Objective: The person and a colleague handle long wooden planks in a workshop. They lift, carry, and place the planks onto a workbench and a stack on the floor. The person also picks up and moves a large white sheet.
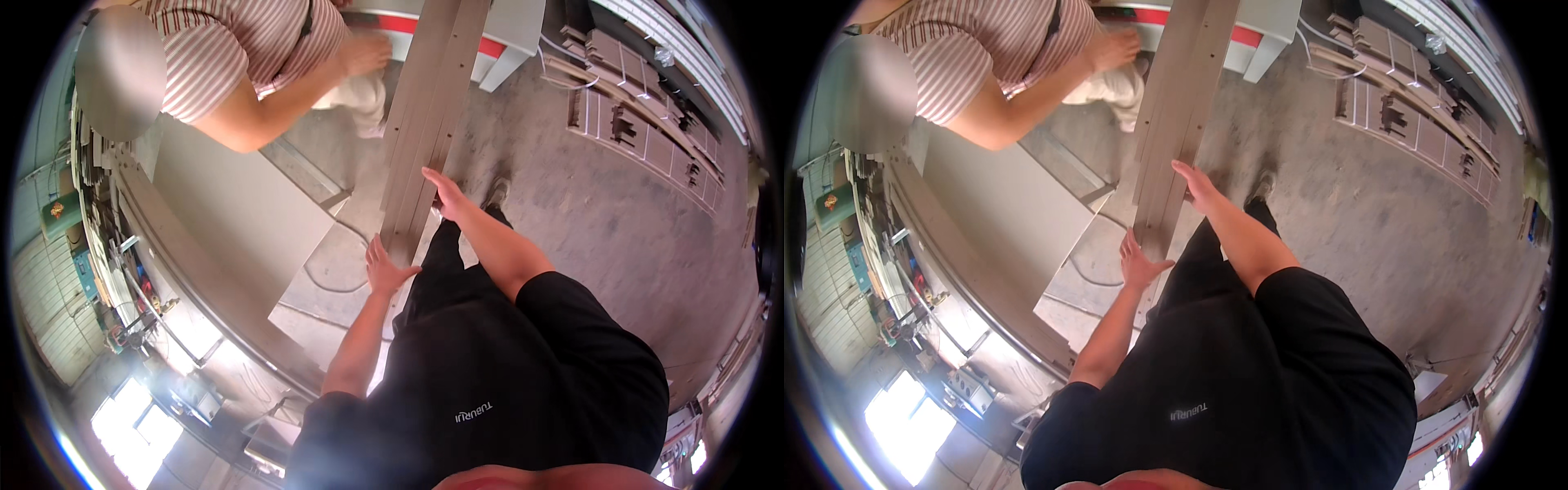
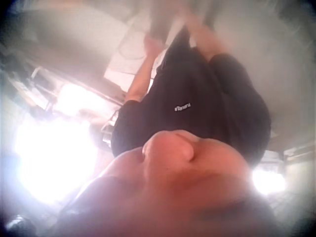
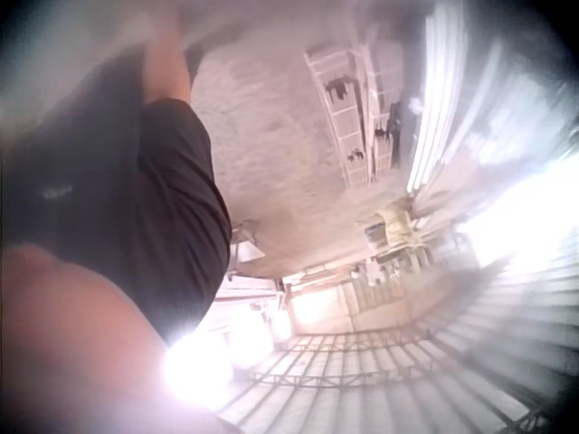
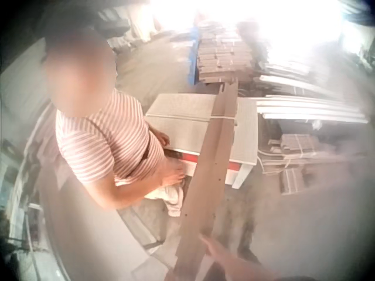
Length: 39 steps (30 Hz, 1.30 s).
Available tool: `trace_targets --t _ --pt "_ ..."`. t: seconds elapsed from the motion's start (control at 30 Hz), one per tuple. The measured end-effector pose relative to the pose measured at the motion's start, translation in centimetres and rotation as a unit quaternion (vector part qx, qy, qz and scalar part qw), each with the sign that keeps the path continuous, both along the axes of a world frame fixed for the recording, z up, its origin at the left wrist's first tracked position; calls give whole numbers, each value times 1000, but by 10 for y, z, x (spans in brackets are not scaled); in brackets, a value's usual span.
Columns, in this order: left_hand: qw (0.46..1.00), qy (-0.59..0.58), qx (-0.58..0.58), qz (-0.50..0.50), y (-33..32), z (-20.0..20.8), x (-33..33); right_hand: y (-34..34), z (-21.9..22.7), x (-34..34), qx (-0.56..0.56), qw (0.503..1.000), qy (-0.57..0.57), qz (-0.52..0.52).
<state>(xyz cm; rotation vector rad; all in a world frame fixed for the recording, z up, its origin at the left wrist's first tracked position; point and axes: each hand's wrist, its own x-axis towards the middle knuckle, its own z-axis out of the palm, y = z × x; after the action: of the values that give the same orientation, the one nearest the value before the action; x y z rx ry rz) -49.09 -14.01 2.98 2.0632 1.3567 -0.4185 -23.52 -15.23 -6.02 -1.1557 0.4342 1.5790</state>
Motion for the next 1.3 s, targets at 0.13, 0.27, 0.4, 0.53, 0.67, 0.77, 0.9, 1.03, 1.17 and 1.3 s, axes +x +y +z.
trace_targets --t 0.13,0.27,0.4,0.53,0.67,0.77,0.9,1.03,1.17,1.3 --pt "997 36 54 30 -13 -11 25 6 4 2 -61 995 -63 48" --pt "996 0 71 46 -21 -5 24 2 22 13 -61 978 -131 148" --pt "995 -17 92 30 -20 -2 26 -5 13 41 -44 953 -143 264" --pt "995 -12 95 17 -19 4 31 -10 27 56 -61 955 -174 233" --pt "997 20 74 28 -20 16 45 -5 10 62 -59 966 -135 214" --pt "995 27 97 26 -21 -1 43 -1 21 60 7 963 -139 232" --pt "994 63 93 5 -16 2 46 6 20 67 30 973 -102 206" --pt "995 51 84 15 -17 0 54 49 110 97 -167 944 -182 219" --pt "994 53 93 -4 -1 14 63 68 128 119 -198 935 -198 218" --pt "995 39 91 -12 28 35 83 101 144 134 -246 919 -207 228"
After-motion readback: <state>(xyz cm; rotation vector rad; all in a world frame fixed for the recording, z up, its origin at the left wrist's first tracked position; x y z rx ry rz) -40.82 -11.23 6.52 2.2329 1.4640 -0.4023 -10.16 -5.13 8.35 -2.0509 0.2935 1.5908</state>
